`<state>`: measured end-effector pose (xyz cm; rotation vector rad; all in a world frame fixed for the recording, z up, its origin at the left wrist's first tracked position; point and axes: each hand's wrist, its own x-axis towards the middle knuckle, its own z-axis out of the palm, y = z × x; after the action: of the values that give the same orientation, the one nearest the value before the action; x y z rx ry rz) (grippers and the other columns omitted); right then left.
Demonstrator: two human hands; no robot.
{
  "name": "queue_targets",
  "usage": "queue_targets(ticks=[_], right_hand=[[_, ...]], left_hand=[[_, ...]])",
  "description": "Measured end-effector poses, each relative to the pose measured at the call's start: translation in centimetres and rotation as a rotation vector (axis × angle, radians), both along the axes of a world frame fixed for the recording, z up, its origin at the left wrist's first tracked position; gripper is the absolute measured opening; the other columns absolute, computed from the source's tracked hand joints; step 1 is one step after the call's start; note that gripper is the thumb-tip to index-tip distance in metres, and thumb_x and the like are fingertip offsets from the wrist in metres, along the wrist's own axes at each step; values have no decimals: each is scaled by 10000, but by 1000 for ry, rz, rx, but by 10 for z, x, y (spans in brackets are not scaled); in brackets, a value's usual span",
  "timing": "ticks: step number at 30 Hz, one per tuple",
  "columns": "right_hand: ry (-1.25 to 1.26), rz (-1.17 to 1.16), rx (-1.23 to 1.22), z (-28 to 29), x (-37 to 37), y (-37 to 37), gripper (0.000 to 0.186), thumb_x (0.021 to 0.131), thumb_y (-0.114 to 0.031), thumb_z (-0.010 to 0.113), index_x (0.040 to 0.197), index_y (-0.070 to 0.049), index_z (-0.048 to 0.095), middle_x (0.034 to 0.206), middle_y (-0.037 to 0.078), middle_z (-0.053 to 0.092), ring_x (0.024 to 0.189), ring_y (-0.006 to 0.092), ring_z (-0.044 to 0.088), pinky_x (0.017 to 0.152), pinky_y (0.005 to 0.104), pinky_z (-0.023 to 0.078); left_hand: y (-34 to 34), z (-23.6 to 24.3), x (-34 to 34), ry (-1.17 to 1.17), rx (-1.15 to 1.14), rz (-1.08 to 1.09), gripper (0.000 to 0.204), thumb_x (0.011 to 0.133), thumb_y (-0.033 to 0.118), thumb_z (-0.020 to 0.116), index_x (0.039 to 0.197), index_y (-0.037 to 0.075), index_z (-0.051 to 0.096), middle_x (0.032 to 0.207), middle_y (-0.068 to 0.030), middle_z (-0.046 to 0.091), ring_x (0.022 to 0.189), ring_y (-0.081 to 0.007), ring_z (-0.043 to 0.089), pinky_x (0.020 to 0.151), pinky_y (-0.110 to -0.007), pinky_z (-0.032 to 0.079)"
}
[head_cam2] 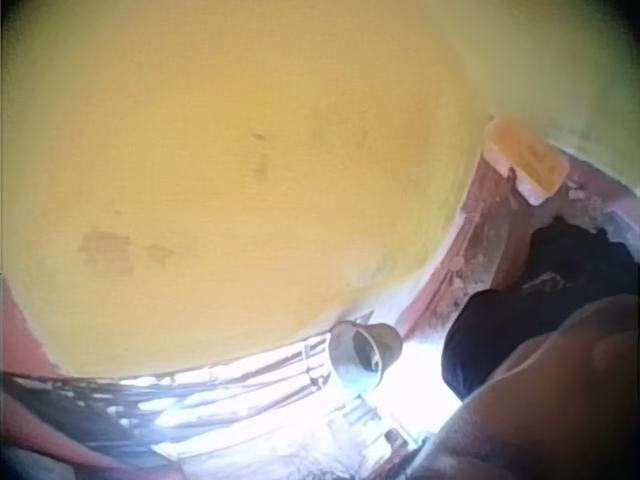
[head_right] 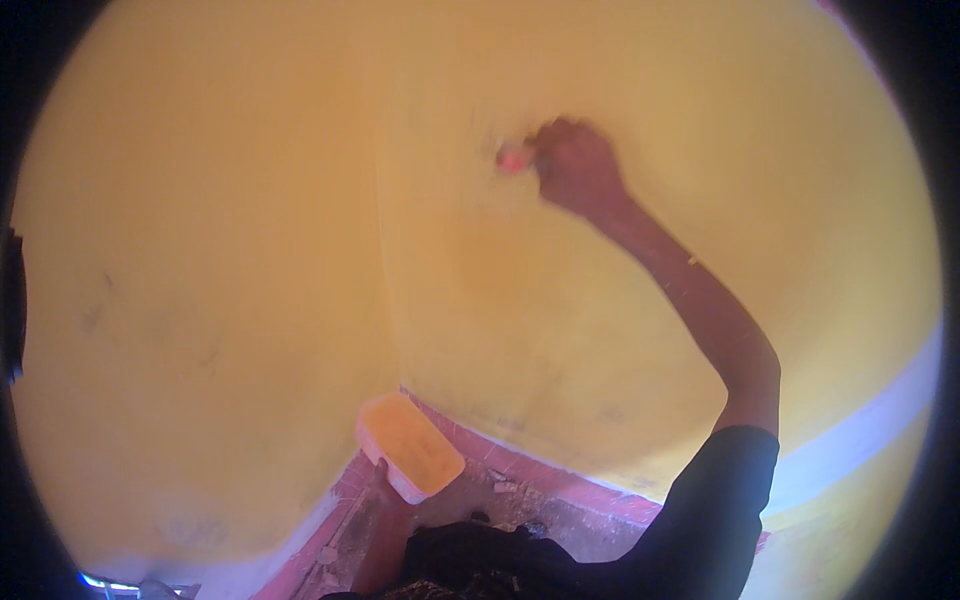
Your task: The person paints a yellow wall using a large brush and paint from a yellow container.
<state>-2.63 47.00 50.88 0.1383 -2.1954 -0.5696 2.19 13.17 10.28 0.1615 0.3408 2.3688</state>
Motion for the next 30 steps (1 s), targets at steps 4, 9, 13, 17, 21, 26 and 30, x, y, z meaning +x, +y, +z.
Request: queue_targets(ticks=[4, 9, 13, 17, 21, 26, 30], right_hand=[[239, -2, 207, 65, 11, -7, 313, 601, -63, 642, 914, -68, 634, 721, 38, 530, 725, 234, 530, 626, 353, 442], [36, 159, 256, -53, -5, 7, 272, 627, -36, 588, 888, -99, 636, 750, 31, 555, 731, 238, 533, 662, 360, 442], [-322, 74, 44, -102, -4, -1, 227, 599, -25, 595, 810, -102, 629, 772, 41, 577, 761, 238, 541, 668, 340, 427], [-150, -98, -54, -14, -1, 14, 262, 567, -10, 607, 805, -117, 627, 765, 59, 572, 759, 253, 540, 656, 347, 421], [216, -52, 152, 101, 1, 3, 183, 658, -81, 610, 833, -117, 650, 732, 34, 554, 751, 218, 543, 655, 351, 422], [258, -17, 391, 146, -51, -1, 210, 678, -85, 604, 884, -103, 639, 758, 10, 567, 762, 208, 538, 676, 342, 422], [134, 52, 453, 78, -88, 13, 340, 609, -30, 581, 934, -125, 616, 903, 32, 573, 872, 221, 531, 774, 352, 426]], left_hand=[[4, -4, 4, -55, 36, 8, 762, 773, 443, 578, 1355, 57, 273, 1305, -134, 425, 1186, -322, 432, 985, -472, 362], [1, -9, 6, -89, 2, -15, 750, 779, 443, 578, 1351, 59, 283, 1303, -130, 430, 1181, -320, 437, 982, -472, 364], [-4, -7, 4, -130, 16, -57, 727, 785, 440, 574, 1343, 62, 300, 1294, -123, 441, 1171, -316, 444, 979, -469, 368], [-4, -2, 4, -85, 1, 20, 704, 788, 429, 577, 1332, 62, 322, 1274, -112, 462, 1159, -309, 454, 973, -456, 374], [1, -17, 7, -139, -16, 44, 703, 774, 417, 601, 1322, 62, 339, 1260, -106, 474, 1151, -302, 461, 966, -443, 381], [0, 2, 6, -95, 10, 6, 707, 765, 404, 618, 1319, 61, 342, 1258, -102, 477, 1147, -298, 464, 961, -440, 384], [-3, 8, 6, -82, 23, -7, 710, 765, 401, 619, 1322, 64, 335, 1261, -101, 474, 1145, -299, 467, 959, -442, 386]])
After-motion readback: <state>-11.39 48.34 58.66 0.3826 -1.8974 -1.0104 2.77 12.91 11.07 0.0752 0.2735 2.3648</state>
